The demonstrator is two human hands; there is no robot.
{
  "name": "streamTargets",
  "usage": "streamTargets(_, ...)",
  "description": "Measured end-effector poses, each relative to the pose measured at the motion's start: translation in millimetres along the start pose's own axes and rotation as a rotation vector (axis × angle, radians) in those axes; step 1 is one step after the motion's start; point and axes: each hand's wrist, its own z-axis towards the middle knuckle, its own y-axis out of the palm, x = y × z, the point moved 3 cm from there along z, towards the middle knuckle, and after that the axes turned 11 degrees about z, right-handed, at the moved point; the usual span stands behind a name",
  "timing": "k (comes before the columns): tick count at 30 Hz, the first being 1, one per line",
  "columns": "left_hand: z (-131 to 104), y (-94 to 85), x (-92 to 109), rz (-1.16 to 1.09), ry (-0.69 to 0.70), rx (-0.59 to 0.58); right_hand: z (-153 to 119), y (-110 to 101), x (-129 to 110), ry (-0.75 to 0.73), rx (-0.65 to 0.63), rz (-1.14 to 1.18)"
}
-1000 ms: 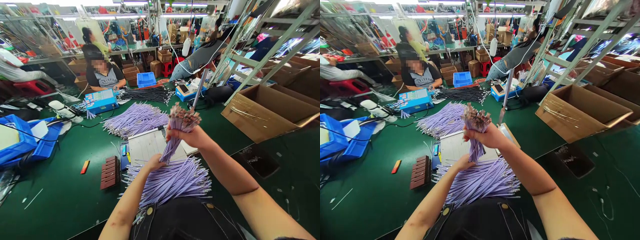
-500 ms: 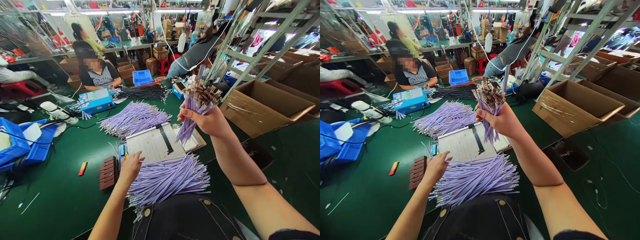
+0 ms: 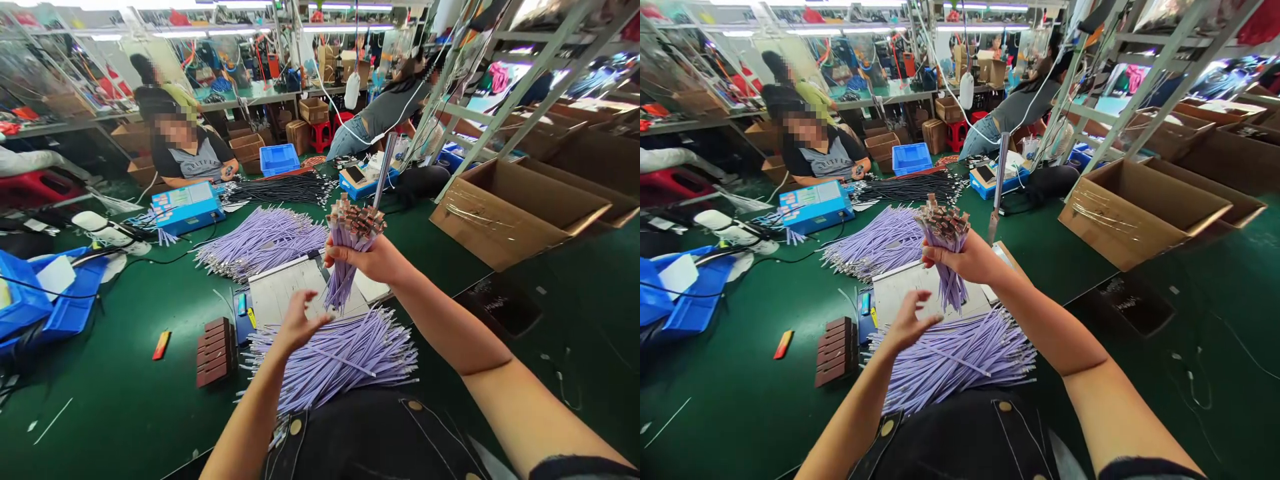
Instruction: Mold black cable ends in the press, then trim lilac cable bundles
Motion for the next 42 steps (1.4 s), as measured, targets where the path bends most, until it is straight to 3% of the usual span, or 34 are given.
streamTargets(1, 9, -12.8, 10, -0.115, 0.041, 0.065, 1, 3, 5, -0.002, -0.025, -0.026)
streamTargets(3, 25, -28.2, 33, -0.324, 0.157, 0.073, 3, 10, 14, -0.026, -0.072, -0.110)
streamTargets(7, 46, -34.9, 58, -0.487, 0.227, 0.021, 9, 18, 28, -0.043, -0.172, -0.240)
streamTargets(13, 52, -30.1, 30, -0.311, 0.193, 0.001, 10, 8, 44, 0.073, -0.241, -0.235)
streamTargets(21, 58, 4.8, 0, -0.385, 0.096, -0.030, 13, 17, 65, 0.104, -0.092, -0.120)
streamTargets(26, 58, 11.6, -9, -0.424, 0.051, -0.052, 17, 26, 72, 0.172, -0.046, 0.133)
streamTargets(30, 57, 9.5, -11, -0.447, 0.039, -0.032, 20, 31, 66, 0.188, -0.086, 0.133)
streamTargets(33, 54, 16.2, -15, -0.452, 0.068, -0.083, 21, 31, 64, 0.196, -0.082, 0.169)
streamTargets(38, 47, 34.1, -27, -0.414, 0.042, -0.090, 18, 25, 77, 0.246, -0.084, 0.236)
streamTargets(42, 45, 38.9, -30, -0.401, 0.029, -0.085, 17, 19, 85, 0.249, -0.143, 0.150)
